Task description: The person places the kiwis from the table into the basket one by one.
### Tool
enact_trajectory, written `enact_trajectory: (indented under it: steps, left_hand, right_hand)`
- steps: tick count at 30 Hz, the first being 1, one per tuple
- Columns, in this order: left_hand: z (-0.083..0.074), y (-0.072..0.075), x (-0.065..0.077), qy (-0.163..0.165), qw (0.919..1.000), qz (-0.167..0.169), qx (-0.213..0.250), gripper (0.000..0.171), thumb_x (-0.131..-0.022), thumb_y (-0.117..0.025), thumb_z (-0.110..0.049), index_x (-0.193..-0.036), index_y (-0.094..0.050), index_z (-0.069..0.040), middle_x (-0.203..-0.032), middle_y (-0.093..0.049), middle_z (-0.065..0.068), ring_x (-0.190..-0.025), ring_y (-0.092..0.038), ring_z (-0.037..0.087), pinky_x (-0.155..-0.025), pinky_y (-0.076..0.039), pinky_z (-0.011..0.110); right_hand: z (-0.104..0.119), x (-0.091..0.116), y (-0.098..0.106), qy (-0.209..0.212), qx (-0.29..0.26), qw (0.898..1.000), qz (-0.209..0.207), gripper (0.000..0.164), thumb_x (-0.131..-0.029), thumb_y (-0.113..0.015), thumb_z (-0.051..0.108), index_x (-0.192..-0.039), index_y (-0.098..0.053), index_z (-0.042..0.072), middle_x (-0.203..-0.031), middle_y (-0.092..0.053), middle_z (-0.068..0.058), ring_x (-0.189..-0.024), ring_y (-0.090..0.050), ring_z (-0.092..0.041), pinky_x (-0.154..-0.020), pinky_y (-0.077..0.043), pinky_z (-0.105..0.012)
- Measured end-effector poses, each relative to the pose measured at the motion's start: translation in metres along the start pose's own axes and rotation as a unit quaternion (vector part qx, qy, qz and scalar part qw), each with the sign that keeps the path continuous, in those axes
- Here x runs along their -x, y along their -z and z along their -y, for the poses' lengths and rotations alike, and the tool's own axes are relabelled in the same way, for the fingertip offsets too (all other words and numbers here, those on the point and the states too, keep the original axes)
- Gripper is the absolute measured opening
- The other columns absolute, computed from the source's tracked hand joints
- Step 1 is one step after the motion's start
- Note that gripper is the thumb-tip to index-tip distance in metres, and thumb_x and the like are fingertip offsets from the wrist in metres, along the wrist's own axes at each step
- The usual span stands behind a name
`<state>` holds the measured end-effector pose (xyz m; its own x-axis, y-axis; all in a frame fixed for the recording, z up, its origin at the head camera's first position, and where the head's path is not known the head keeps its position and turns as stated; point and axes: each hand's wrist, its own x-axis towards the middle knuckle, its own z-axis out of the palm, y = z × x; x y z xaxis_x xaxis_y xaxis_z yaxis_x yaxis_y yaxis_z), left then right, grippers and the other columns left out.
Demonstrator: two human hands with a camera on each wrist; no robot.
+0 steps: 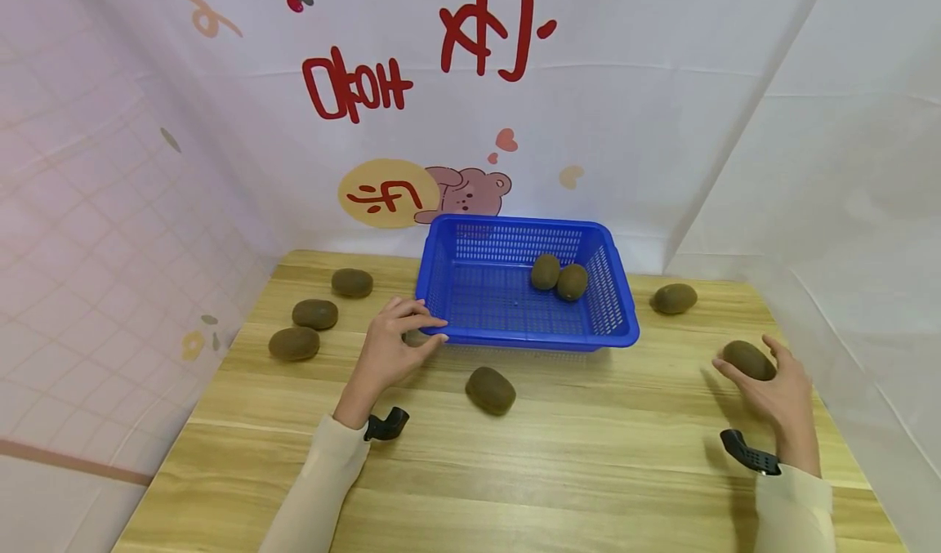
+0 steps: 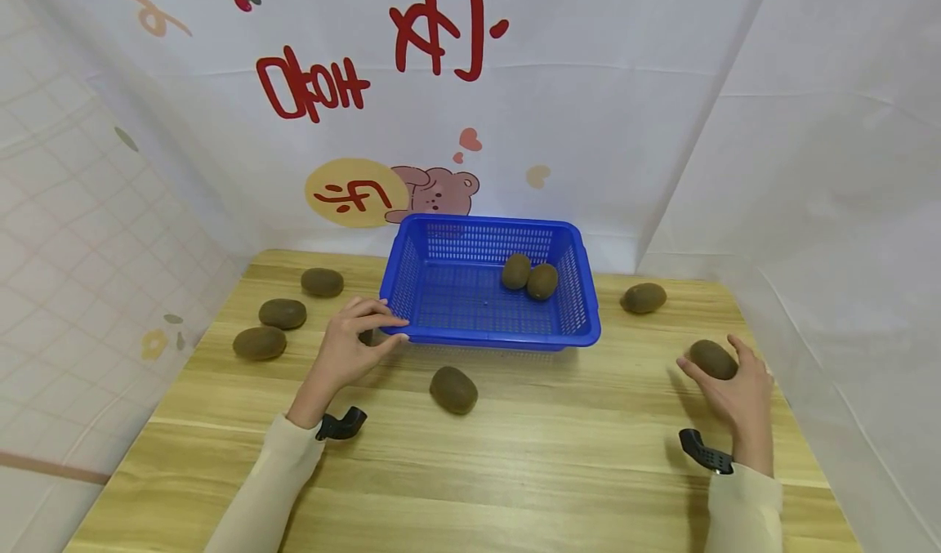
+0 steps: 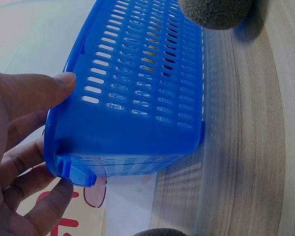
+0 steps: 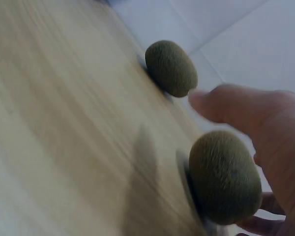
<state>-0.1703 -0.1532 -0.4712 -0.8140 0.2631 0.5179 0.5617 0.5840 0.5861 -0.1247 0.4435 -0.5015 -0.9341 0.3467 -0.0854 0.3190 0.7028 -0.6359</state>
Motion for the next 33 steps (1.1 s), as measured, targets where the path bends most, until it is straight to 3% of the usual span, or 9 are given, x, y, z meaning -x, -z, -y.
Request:
enact_trajectory:
  steps: [7, 10, 12, 15, 28, 30, 33]
  left_hand:
    - [0.0, 0.0, 0.0, -0.007, 0.9999, -0.007, -0.005, 0.018, -0.082, -0.088, -0.023, -0.099, -0.085, -0.018, -0.099, -0.073, 0.0, -0.122, -0.062, 0.027, -0.107, -0.052, 0.046]
    - [-0.001, 0.0, 0.0, -0.006, 0.9999, -0.007, -0.005, 0.018, -0.081, -0.089, -0.023, -0.099, -0.085, -0.018, -0.099, -0.073, 0.0, -0.122, -0.062, 0.028, -0.107, -0.052, 0.047]
    - [0.0, 0.0, 0.0, -0.005, 1.0, -0.007, -0.005, 0.018, -0.082, -0.088, -0.022, -0.099, -0.085, -0.018, -0.099, -0.073, 0.0, -0.122, -0.062, 0.028, -0.107, -0.052, 0.047]
    - [0.0, 0.0, 0.0, -0.004, 1.0, -0.005, -0.006, 0.018, -0.082, -0.088, -0.023, -0.099, -0.085, -0.018, -0.099, -0.073, 0.001, -0.122, -0.062, 0.028, -0.107, -0.052, 0.048]
    - [-0.001, -0.001, 0.0, -0.007, 0.9999, -0.009, -0.006, 0.018, -0.081, -0.089, -0.021, -0.098, -0.085, -0.016, -0.098, -0.073, 0.001, -0.121, -0.062, 0.029, -0.106, -0.053, 0.047]
    - [-0.001, -0.001, 0.0, -0.009, 0.9999, -0.01, -0.008, 0.018, -0.081, -0.089, -0.021, -0.098, -0.085, -0.016, -0.098, -0.073, 0.001, -0.121, -0.063, 0.029, -0.105, -0.053, 0.047]
    - [-0.002, -0.001, 0.0, -0.009, 0.9998, -0.01, -0.013, 0.018, -0.081, -0.089, -0.022, -0.098, -0.085, -0.017, -0.098, -0.074, 0.0, -0.121, -0.063, 0.028, -0.104, -0.054, 0.046]
  right_hand:
    - [-0.01, 0.001, 0.002, -0.019, 0.005, 1.0, 0.001, 0.094, -0.095, -0.067, 0.051, -0.164, -0.021, 0.006, -0.159, -0.025, -0.041, -0.137, -0.033, -0.064, -0.101, -0.039, -0.074]
    - [-0.012, 0.002, 0.001, -0.014, 0.011, 1.0, -0.017, 0.087, -0.096, -0.068, 0.046, -0.162, -0.028, 0.006, -0.151, -0.039, -0.041, -0.13, -0.044, -0.06, -0.086, -0.051, -0.049]
    - [-0.012, 0.002, 0.001, -0.01, 0.012, 0.999, -0.029, 0.084, -0.096, -0.069, 0.044, -0.16, -0.032, 0.005, -0.146, -0.046, -0.04, -0.125, -0.05, -0.056, -0.074, -0.046, -0.03]
    - [-0.011, 0.003, 0.0, -0.011, 0.01, 0.999, -0.037, 0.083, -0.095, -0.07, 0.043, -0.159, -0.035, 0.005, -0.145, -0.05, -0.038, -0.123, -0.053, -0.053, -0.066, -0.035, -0.017]
    - [-0.004, 0.003, -0.003, -0.028, -0.004, 0.999, -0.04, 0.084, -0.092, -0.072, 0.049, -0.158, -0.039, 0.009, -0.145, -0.05, -0.037, -0.124, -0.053, -0.047, -0.067, -0.037, -0.017]
    - [-0.001, 0.002, -0.003, -0.028, -0.008, 0.999, -0.037, 0.085, -0.092, -0.072, 0.051, -0.159, -0.039, 0.01, -0.146, -0.05, -0.035, -0.114, -0.058, -0.035, -0.066, -0.039, -0.015]
    - [0.004, 0.002, -0.004, -0.016, -0.015, 0.999, -0.038, 0.085, -0.091, -0.073, 0.051, -0.159, -0.04, 0.011, -0.146, -0.051, -0.031, -0.095, -0.055, -0.002, -0.064, -0.042, -0.012]
